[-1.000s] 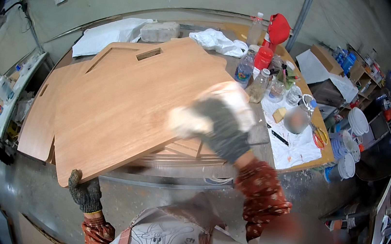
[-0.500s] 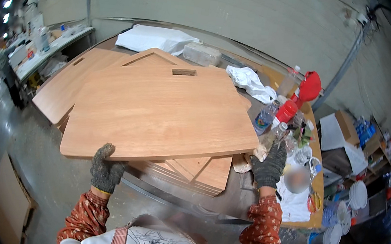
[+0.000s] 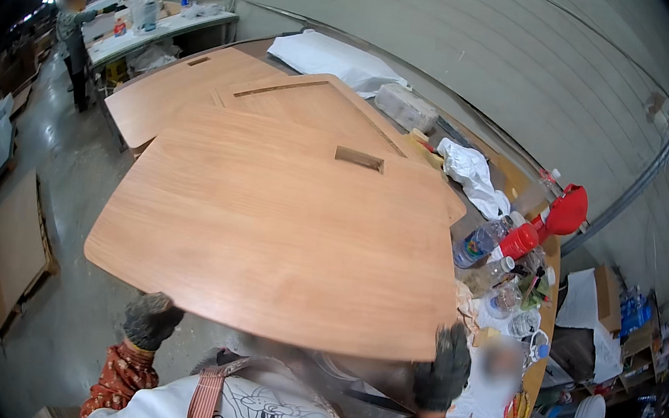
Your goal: The person handles wooden panels one by one, sanding the surfaces and cutouts with a sanding block and wiping them with a cloth.
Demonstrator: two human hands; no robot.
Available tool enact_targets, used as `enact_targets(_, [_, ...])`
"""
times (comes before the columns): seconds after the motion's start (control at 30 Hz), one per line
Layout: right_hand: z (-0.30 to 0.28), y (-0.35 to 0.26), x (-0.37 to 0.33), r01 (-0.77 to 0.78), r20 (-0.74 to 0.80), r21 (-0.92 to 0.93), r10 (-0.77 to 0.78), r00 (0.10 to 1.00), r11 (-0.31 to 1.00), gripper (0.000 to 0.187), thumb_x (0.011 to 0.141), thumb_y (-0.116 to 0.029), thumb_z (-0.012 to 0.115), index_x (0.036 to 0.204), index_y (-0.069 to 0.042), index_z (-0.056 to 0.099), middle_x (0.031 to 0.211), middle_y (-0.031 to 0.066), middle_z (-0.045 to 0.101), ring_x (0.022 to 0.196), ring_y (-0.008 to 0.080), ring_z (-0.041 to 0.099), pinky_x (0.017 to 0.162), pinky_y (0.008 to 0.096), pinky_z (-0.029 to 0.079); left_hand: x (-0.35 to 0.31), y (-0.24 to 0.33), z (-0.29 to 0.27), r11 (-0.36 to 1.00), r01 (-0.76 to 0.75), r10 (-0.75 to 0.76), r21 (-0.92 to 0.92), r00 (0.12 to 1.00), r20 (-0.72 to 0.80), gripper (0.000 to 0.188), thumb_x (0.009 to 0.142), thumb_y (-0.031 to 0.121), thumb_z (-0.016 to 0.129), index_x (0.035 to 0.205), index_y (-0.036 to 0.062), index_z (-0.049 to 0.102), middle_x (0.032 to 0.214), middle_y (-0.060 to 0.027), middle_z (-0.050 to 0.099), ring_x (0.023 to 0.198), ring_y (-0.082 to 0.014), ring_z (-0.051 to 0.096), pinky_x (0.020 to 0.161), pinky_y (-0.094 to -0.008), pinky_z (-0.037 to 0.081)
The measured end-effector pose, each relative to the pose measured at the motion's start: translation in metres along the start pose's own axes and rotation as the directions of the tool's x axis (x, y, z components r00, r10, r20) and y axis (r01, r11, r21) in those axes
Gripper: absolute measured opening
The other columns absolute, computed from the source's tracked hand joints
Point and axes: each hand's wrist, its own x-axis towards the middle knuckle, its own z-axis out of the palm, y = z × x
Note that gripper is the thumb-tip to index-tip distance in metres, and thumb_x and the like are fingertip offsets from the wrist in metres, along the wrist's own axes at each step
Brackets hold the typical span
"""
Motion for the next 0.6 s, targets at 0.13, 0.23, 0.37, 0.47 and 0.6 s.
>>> enact_targets(0.13, [-0.048, -0.016, -0.008, 0.029, 0.011, 0.064, -0.030, 1.000, 0.998, 0.031, 0.085, -0.024, 0.063, 0.111, -0.008, 0.066, 0.122, 0.0168, 0.063, 0.115, 0.0361, 0.059, 0.096, 0.0483, 0.044, -0.009, -0.001, -0.037, 0.461, 0.316, -0.617, -0.829, 0.786, -0.044, 0.055, 0.082, 0.028, 0.069, 0.130, 0.0067, 0.052, 0.119, -0.0102, 0.061, 0.114, -0.0288, 0.058, 0.098, -0.0397, 0.047])
enact_targets(0.23, [-0.081, -0.025, 0.029, -0.004, -0.098, 0.138, 0.018, 0.995, 0.990, 0.029, 0.090, -0.037, 0.060, 0.106, -0.013, 0.066, 0.115, 0.0119, 0.066, 0.120, 0.0353, 0.056, 0.104, 0.0522, 0.034, 0.018, -0.010, -0.069, 0.618, 0.195, -0.569, -0.762, 0.779, -0.262, 0.046, 0.086, 0.020, 0.061, 0.127, 0.0005, 0.051, 0.114, -0.0157, 0.061, 0.103, -0.0302, 0.061, 0.091, -0.0404, 0.050])
enact_targets(0.37, [-0.109, -0.007, 0.131, 0.115, -0.283, 0.340, -0.015, 0.959, 0.933, 0.036, 0.086, -0.027, 0.069, 0.112, -0.002, 0.063, 0.114, 0.0179, 0.065, 0.114, 0.0309, 0.058, 0.098, 0.0448, 0.044, 0.173, 0.052, -0.129, 0.518, 0.072, -0.350, -0.852, 0.927, -0.133, 0.044, 0.090, 0.022, 0.060, 0.124, -0.0041, 0.051, 0.110, -0.0207, 0.064, 0.092, -0.0293, 0.066, 0.081, -0.0374, 0.055])
enact_targets(0.47, [-0.104, 0.009, 0.208, 0.237, -0.448, 0.588, 0.068, 0.892, 0.774, 0.052, 0.092, -0.030, 0.064, 0.131, 0.002, 0.051, 0.132, 0.0181, 0.054, 0.121, 0.0265, 0.053, 0.099, 0.0412, 0.046, 0.280, 0.084, -0.162, 0.469, 0.102, -0.034, -0.877, 0.995, 0.098, 0.050, 0.092, 0.031, 0.059, 0.127, -0.0028, 0.052, 0.114, -0.0165, 0.066, 0.096, -0.0257, 0.067, 0.086, -0.0356, 0.054])
enact_targets(0.6, [-0.058, 0.000, 0.326, 0.118, -0.454, 0.649, 0.258, 0.853, 0.751, 0.042, 0.098, -0.027, 0.057, 0.129, 0.001, 0.053, 0.126, 0.0114, 0.057, 0.115, 0.0196, 0.054, 0.099, 0.0321, 0.043, 0.400, 0.036, -0.138, 0.687, -0.143, 0.156, -0.712, 0.987, -0.047, 0.037, 0.098, 0.028, 0.054, 0.119, -0.0017, 0.059, 0.111, -0.0149, 0.067, 0.093, -0.0216, 0.068, 0.082, -0.0306, 0.054])
